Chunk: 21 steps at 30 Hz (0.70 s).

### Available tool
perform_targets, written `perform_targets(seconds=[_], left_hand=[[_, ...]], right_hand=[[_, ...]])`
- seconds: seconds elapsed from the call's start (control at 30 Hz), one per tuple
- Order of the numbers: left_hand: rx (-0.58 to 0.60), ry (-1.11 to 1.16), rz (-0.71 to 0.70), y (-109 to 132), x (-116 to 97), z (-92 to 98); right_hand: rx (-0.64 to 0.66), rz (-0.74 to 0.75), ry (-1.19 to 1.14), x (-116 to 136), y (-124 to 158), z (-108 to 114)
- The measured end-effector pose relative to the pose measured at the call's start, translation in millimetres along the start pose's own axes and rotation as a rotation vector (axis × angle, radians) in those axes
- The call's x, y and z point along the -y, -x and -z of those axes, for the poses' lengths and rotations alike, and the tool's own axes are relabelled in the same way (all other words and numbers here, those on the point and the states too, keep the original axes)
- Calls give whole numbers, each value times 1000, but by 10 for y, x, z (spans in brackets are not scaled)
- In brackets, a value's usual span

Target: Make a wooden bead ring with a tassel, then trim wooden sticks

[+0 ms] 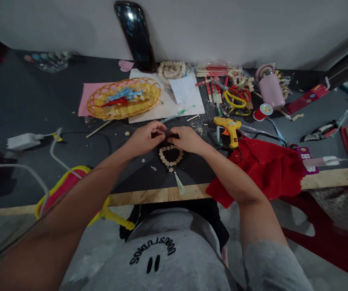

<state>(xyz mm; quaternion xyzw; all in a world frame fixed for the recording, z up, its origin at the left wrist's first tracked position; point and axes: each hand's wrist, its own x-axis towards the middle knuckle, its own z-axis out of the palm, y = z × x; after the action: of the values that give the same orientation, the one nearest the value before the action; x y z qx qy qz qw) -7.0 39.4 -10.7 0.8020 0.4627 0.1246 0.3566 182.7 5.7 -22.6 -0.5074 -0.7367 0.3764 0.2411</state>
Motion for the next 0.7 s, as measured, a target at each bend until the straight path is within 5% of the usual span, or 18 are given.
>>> perform_targets(seconds=[0.3, 0.43, 0.57, 0.7], left_hand=[[-155, 565, 38, 8, 87, -84], [-82, 586, 69, 12, 150, -136], [-76, 453, 38, -7, 205, -167], [-160, -37, -107, 10, 209, -47]], right_hand=[[-51, -3, -34, -17, -36, -23], [-68, 1, -96, -26, -25, -18], [-74, -35, -89, -29, -7, -19], [-103, -24, -34, -51, -3, 7]])
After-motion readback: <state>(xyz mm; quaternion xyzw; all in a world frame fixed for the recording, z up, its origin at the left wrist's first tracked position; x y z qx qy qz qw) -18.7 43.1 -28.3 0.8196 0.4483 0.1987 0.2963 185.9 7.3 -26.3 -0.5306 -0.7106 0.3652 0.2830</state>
